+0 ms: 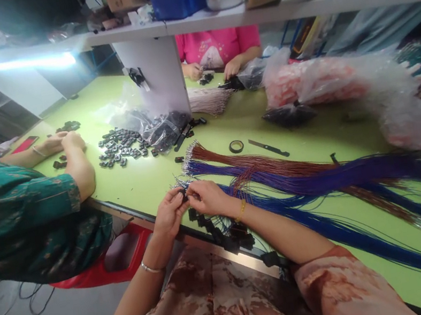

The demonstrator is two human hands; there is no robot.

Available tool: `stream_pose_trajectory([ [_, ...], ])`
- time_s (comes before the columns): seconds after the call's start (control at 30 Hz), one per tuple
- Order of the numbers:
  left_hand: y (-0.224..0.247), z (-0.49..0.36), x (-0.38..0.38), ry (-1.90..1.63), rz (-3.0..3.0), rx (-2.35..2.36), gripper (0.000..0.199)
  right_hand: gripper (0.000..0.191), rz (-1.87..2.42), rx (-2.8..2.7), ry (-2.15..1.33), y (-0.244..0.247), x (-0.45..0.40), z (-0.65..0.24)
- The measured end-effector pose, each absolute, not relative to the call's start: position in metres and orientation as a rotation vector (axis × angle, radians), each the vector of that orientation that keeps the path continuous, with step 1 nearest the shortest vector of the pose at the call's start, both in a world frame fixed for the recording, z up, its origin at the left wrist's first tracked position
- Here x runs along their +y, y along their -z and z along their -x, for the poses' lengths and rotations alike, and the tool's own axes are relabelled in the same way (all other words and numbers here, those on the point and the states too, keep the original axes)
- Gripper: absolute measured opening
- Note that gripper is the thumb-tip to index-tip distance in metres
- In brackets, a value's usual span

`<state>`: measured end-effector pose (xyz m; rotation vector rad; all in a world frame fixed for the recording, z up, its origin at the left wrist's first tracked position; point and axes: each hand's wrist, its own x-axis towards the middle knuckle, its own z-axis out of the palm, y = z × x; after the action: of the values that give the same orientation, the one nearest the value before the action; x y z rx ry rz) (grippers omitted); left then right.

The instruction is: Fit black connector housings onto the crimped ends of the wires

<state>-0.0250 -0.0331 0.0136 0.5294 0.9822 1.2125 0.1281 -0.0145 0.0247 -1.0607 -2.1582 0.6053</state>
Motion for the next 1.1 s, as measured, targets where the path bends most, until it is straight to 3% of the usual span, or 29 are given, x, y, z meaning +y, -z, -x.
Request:
stream_pose_trajectory([
  [0.13,-0.011,0.021,-0.035,-1.239,-0.538,1.032,0.039,0.007,1.135,-2.209,-0.499,-0.023,-0.017,-0.127],
  [0.27,-0.013,0.022,-0.033,-1.229,-0.556,1.025,0.038,0.014,1.131,-2.242,-0.631,-0.032,0.007,-0.14],
  [0.5,-0.013,0.027,-0.023,-1.188,-0.551,1.008,0.031,0.016,1.768,-2.187,-0.416,-0.027,0.067,-0.166],
  [1.1,-0.012,0.023,-0.021,-1.158,-0.57,0.966,0.034,0.022,1.816,-2.311,-0.236,-0.031,0.065,-0.177],
])
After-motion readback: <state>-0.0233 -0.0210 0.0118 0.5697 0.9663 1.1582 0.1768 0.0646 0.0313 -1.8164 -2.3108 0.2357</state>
